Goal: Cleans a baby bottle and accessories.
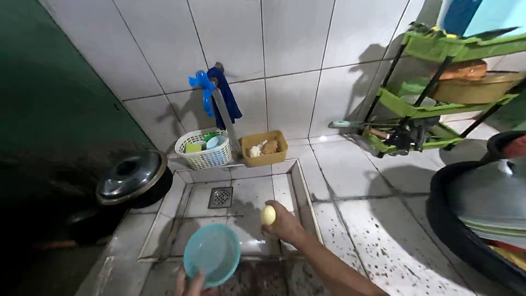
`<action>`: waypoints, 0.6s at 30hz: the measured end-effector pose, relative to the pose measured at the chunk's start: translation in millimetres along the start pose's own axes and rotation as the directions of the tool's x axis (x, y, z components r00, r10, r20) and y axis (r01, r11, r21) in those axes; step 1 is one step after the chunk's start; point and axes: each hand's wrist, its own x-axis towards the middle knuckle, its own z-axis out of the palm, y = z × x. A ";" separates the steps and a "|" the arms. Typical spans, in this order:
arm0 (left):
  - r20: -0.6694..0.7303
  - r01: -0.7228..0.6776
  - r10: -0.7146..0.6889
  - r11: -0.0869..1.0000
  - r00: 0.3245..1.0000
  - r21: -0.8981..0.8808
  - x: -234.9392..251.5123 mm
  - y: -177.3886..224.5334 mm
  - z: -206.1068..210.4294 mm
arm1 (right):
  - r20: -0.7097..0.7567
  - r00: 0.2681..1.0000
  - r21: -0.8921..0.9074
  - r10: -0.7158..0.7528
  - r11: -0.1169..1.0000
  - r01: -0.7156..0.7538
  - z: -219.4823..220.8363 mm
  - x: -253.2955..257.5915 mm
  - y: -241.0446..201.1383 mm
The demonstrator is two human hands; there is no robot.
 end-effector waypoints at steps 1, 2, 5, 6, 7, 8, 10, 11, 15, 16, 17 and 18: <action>0.023 0.053 -0.053 0.998 0.998 -0.019 22.3 9.6 16.6 | 0.012 1.000 -0.018 0.012 1.000 -0.012 -0.9 0.6 -0.6; 0.044 0.101 -0.099 0.994 0.994 -0.046 45.6 14.6 32.5 | 0.027 0.999 -0.028 0.019 0.999 -0.018 -2.1 0.4 -0.4; 0.071 0.248 -0.241 0.963 0.968 -0.109 112.8 14.8 78.4 | 0.061 0.996 -0.040 0.061 0.997 -0.059 -3.3 -5.0 -0.2; 0.082 0.277 -0.269 0.954 0.960 -0.114 131.5 10.5 91.9 | 0.056 0.995 -0.040 0.079 0.996 -0.077 -3.6 -7.9 -2.1; 0.091 0.296 -0.286 0.948 0.954 -0.115 147.5 4.6 103.9 | 0.040 0.995 -0.041 0.087 0.996 -0.086 -2.9 -11.1 -3.6; 0.100 0.305 -0.295 0.946 0.950 -0.110 160.2 -1.5 113.8 | 0.022 0.996 -0.029 0.091 0.995 -0.091 -1.5 -14.2 -4.5; 0.117 0.298 -0.286 0.950 0.951 -0.098 175.6 -10.1 126.8 | -0.039 0.995 -0.002 0.094 0.996 -0.094 6.4 -17.4 -3.9; 0.128 0.287 -0.274 0.953 0.953 -0.096 180.9 -12.8 129.9 | -0.079 0.993 -0.003 0.089 0.996 -0.089 11.2 -16.8 -3.7; 0.239 0.162 -0.167 0.986 0.956 0.042 185.6 -26.5 120.4 | -0.149 0.978 0.006 0.145 0.989 -0.146 17.3 -13.6 -6.0; 0.296 0.077 -0.106 0.991 0.949 0.109 177.0 -24.3 112.9 | -0.171 0.972 0.036 0.160 0.987 -0.157 17.2 -12.9 -6.4; 0.391 -0.036 -0.030 0.987 0.920 0.159 163.6 -19.0 103.9 | -0.201 0.964 0.087 0.174 0.983 -0.160 15.6 -13.1 -9.9; 0.496 -0.175 0.053 0.964 0.866 0.202 147.1 -10.1 95.3 | -0.233 0.953 0.155 0.195 0.975 -0.161 13.2 -13.3 -16.9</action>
